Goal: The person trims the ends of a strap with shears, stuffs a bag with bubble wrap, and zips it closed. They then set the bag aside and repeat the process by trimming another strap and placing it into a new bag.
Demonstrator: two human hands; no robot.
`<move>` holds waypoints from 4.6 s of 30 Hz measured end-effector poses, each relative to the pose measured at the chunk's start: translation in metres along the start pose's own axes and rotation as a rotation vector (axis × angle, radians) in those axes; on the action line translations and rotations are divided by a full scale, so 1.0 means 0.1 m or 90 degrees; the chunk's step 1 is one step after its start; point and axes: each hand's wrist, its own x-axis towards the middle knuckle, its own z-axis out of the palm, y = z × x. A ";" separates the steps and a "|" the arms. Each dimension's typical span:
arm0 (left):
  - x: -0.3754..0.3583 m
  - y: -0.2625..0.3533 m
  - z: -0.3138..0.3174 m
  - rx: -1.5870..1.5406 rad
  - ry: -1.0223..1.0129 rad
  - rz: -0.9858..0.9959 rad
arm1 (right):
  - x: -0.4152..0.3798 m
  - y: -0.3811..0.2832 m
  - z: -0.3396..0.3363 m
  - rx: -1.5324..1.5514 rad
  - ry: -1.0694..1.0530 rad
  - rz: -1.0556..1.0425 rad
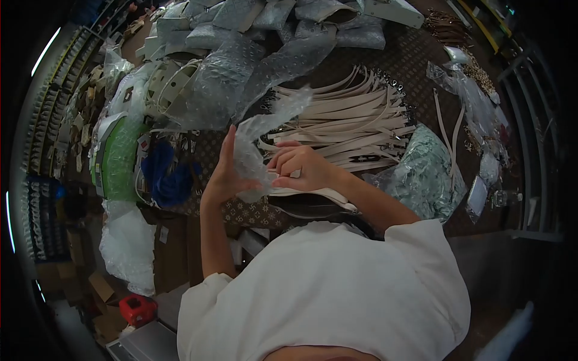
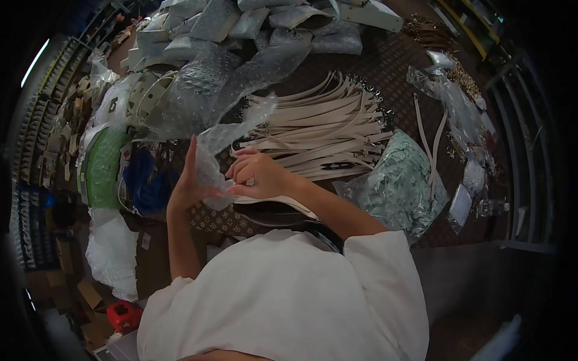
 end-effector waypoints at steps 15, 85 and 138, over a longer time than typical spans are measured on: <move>0.08 0.22 -0.20 -0.528 -0.024 -0.266 | -0.64 0.59 -0.62 0.387 0.453 0.249; -0.26 -0.14 0.47 0.007 -0.514 0.067 | -1.09 -0.50 -0.12 -0.053 -0.065 0.350; -0.76 0.10 1.14 0.040 -0.384 -0.001 | -1.30 1.46 -0.72 -0.902 0.047 0.354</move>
